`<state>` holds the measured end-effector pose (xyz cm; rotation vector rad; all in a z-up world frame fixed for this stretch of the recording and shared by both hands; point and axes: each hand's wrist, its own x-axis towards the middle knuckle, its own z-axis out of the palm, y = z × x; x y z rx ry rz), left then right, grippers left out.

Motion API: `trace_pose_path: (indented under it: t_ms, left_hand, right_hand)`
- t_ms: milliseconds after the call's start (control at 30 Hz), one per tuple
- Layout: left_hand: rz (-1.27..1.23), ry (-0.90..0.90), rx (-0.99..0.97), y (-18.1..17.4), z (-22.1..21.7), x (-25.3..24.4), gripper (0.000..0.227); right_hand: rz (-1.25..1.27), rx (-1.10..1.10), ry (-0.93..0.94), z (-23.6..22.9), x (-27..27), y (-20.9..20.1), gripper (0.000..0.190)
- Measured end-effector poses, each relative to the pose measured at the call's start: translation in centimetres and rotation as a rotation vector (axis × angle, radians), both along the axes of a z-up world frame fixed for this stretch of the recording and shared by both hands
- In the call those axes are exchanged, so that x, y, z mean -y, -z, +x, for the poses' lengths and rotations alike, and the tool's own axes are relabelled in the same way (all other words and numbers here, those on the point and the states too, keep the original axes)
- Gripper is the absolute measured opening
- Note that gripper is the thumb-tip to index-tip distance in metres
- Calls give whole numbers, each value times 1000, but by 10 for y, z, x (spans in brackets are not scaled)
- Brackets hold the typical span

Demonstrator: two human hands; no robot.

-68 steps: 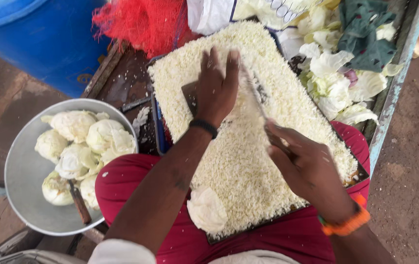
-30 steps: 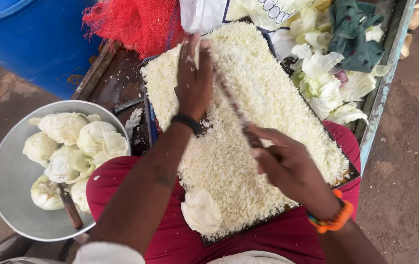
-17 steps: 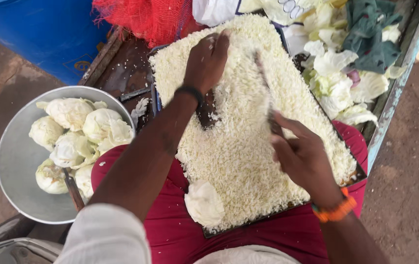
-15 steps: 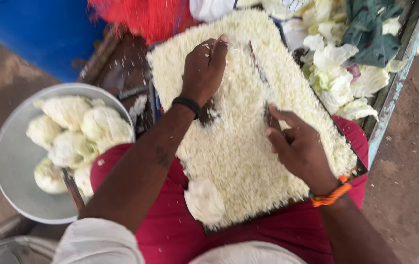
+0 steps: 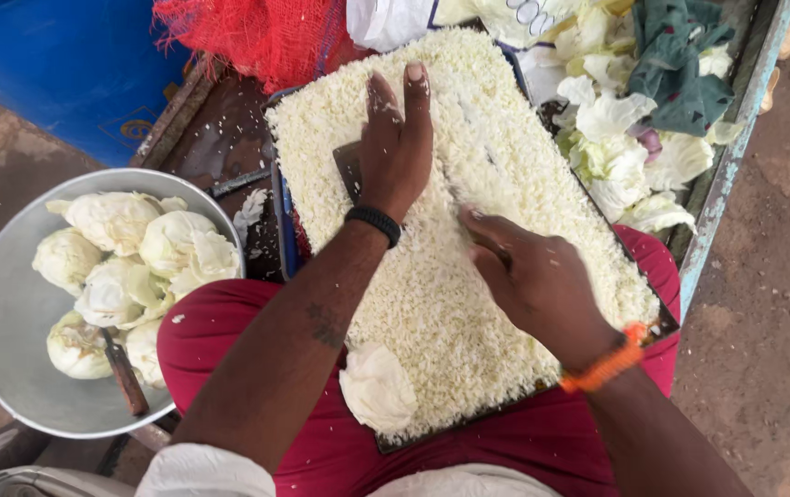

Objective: The person uses a manual grater to shred a whole cabbage into a tray, then picks up another whole cabbage and begins peeling off the outer leaves by hand.

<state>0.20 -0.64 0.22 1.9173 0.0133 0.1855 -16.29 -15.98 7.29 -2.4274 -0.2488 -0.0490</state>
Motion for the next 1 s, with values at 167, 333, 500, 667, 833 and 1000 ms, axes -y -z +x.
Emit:
trace_pose_path:
  t_ms: [167, 333, 500, 667, 833, 1000]
  left_hand:
    - [16, -22, -92, 7, 5, 0, 127]
    - [-145, 14, -168, 4, -2, -3, 127]
    - [-231, -2, 16, -3, -3, -7, 123]
    - [-472, 123, 18, 11, 4, -13, 120]
    - [-361, 60, 221, 29, -6, -28, 100]
    - [-30, 173, 401, -3, -53, -26, 93]
  right_hand:
    - [-144, -89, 18, -5, -16, 1, 34]
    - [163, 105, -53, -21, -10, 0, 34]
    - [183, 179, -149, -5, -18, 0, 33]
    - [118, 32, -89, -11, -29, 10, 36]
    - [448, -166, -49, -20, -3, 14, 40]
    - [611, -309, 71, -55, 39, 26, 54]
